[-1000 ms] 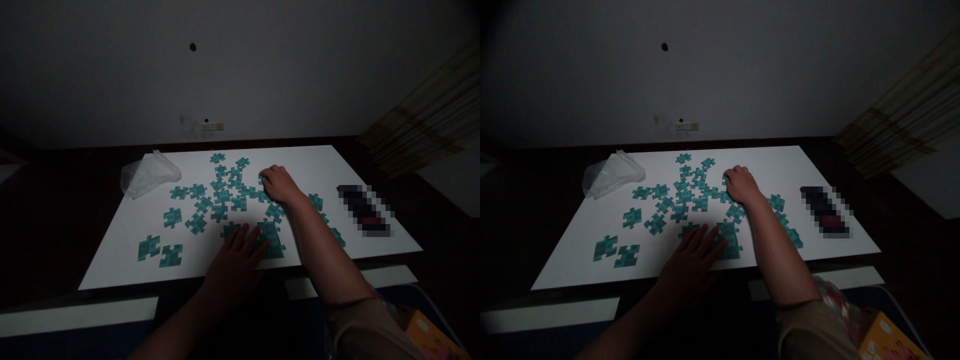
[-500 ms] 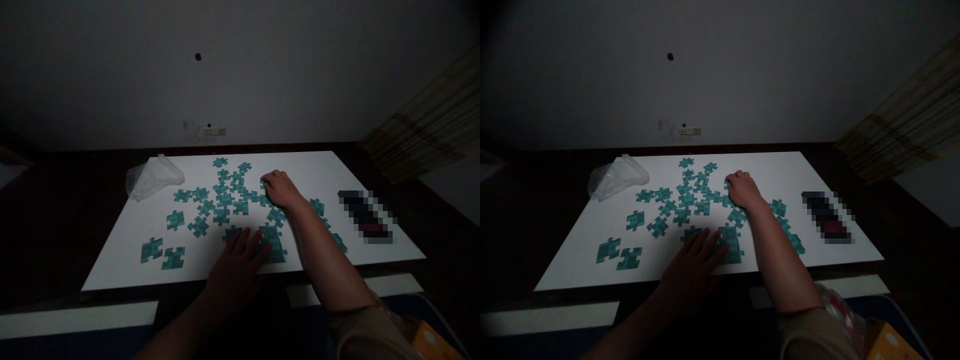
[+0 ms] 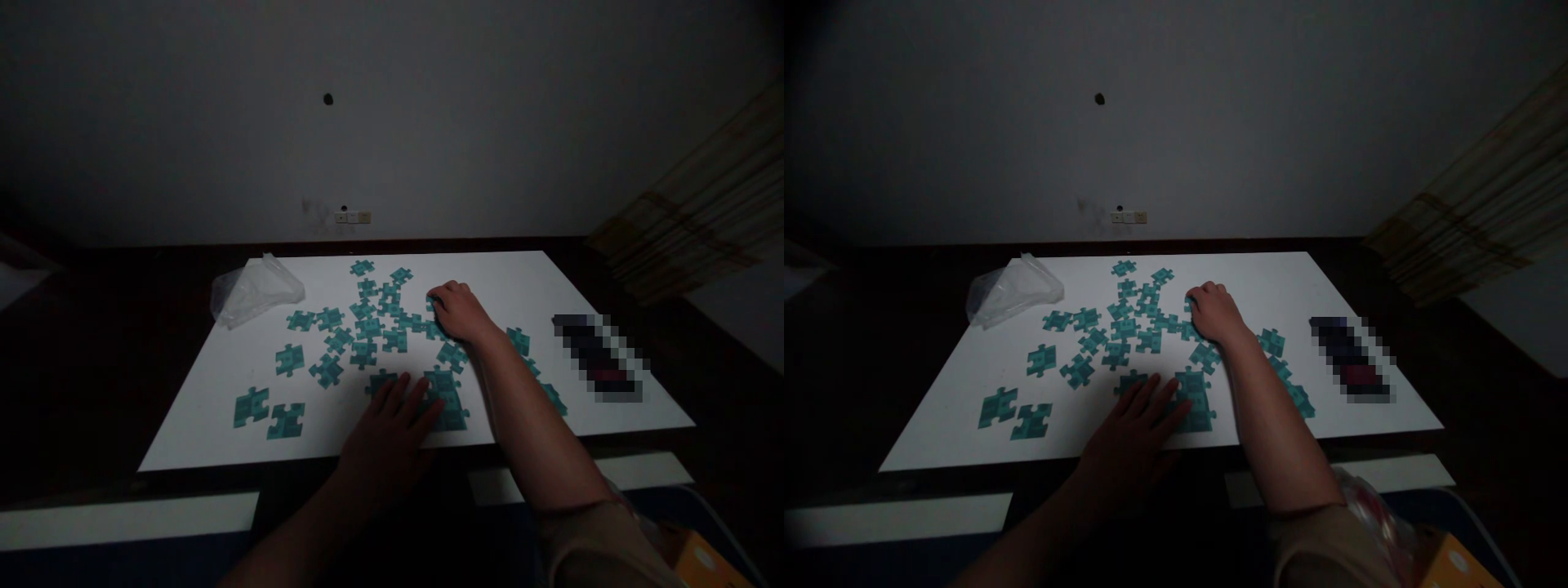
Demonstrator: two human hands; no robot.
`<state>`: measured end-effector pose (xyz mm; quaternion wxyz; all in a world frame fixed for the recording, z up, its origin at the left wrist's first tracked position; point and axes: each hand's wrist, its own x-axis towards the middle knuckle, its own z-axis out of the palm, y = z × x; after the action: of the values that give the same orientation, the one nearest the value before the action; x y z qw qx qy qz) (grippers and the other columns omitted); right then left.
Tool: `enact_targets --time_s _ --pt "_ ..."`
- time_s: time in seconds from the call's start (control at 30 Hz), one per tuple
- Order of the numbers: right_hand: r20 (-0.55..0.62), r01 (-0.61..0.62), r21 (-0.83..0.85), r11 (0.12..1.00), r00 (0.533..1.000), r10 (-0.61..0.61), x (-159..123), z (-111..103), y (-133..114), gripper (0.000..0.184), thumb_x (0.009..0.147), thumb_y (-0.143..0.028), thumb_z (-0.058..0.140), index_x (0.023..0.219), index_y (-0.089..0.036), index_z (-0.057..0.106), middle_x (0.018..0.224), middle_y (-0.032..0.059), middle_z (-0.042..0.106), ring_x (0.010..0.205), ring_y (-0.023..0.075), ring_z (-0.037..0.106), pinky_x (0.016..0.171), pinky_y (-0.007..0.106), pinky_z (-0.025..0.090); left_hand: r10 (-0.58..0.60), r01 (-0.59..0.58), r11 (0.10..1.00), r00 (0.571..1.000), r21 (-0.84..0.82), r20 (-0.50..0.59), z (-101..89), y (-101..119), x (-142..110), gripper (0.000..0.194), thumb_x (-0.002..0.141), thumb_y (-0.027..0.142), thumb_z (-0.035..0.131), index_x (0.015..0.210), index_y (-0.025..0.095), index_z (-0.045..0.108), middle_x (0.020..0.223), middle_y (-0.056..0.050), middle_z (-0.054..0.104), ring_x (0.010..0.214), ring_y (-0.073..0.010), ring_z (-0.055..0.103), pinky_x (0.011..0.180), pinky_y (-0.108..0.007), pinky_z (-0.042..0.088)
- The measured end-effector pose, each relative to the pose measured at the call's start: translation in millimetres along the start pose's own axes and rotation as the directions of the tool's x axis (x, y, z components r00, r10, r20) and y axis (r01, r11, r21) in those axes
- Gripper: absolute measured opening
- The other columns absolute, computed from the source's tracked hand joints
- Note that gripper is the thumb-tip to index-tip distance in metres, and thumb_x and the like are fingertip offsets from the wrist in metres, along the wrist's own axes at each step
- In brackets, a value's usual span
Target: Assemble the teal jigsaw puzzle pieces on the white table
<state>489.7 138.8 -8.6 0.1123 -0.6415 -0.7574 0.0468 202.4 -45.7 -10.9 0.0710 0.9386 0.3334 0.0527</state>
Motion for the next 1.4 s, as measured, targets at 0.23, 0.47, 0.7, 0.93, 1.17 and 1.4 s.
enact_targets --time_s 0.23,0.47,0.7,0.93,1.17,1.4 --pt "0.035 -0.017 0.006 1.0 0.999 0.017 -2 -6 -6 0.045 0.117 -0.024 0.055 0.154 -0.018 0.079 0.15 0.0232 0.075 0.138 0.0394 0.064 0.12 0.049 0.049 -0.001 0.001 1.0 1.0 -0.015 -0.004 -2.3 1 -1 0.074 0.117 0.06 0.069 0.184 0.036 0.051 0.195 -0.008 0.044 0.182 -0.04 0.042 0.141 -0.063 0.052" --pt "0.092 -0.049 0.007 0.999 0.995 0.048 -4 -15 -13 0.048 0.119 -0.027 0.053 0.16 -0.015 0.076 0.155 0.0233 0.071 0.143 0.0388 0.061 0.125 0.047 0.046 0.012 -0.014 0.998 0.999 -0.054 -0.034 17.4 -3 0 0.081 0.112 0.057 0.079 0.184 0.034 0.048 0.196 -0.011 0.043 0.18 -0.0449 0.042 0.137 -0.072 0.055" --pt "0.1 -0.046 0.012 0.999 0.994 0.044 -5 -17 -14 0.05 0.12 -0.03 0.051 0.161 -0.015 0.075 0.155 0.0233 0.07 0.143 0.0394 0.061 0.127 0.048 0.045 0.011 -0.013 0.997 1.0 -0.077 -0.029 20.8 -4 0 0.085 0.111 0.056 0.082 0.185 0.033 0.046 0.196 -0.012 0.042 0.18 -0.0476 0.042 0.136 -0.075 0.054" --pt "0.071 -0.037 0.042 0.998 0.997 0.034 -5 -17 -6 0.049 0.119 -0.027 0.048 0.159 -0.019 0.076 0.156 0.0202 0.074 0.145 0.0372 0.064 0.126 0.047 0.049 0.006 -0.008 1.0 0.998 -0.028 -0.055 15.1 -2 -1 0.08 0.113 0.059 0.078 0.184 0.036 0.048 0.195 -0.01 0.044 0.18 -0.0431 0.044 0.138 -0.068 0.054" --pt "-0.148 -0.119 0.2 0.973 0.978 0.15 -14 -30 20 0.046 0.113 -0.024 0.05 0.145 -0.023 0.083 0.148 0.0171 0.081 0.137 0.0371 0.073 0.119 0.05 0.056 0.014 -0.013 1.0 0.998 0.007 -0.06 11.2 -3 -1 0.076 0.114 0.062 0.073 0.182 0.035 0.053 0.195 -0.009 0.042 0.18 -0.0422 0.045 0.138 -0.063 0.052" --pt "-0.158 -0.138 0.342 0.929 0.967 0.202 -22 -42 28 0.034 0.11 -0.044 0.061 0.11 -0.023 0.088 0.105 0.0122 0.087 0.095 0.0294 0.076 0.087 0.042 0.053 0.008 -0.005 0.999 0.998 0.053 -0.068 11.1 -2 -1 0.076 0.114 0.063 0.074 0.182 0.037 0.054 0.196 -0.006 0.043 0.179 -0.0407 0.047 0.139 -0.062 0.052"
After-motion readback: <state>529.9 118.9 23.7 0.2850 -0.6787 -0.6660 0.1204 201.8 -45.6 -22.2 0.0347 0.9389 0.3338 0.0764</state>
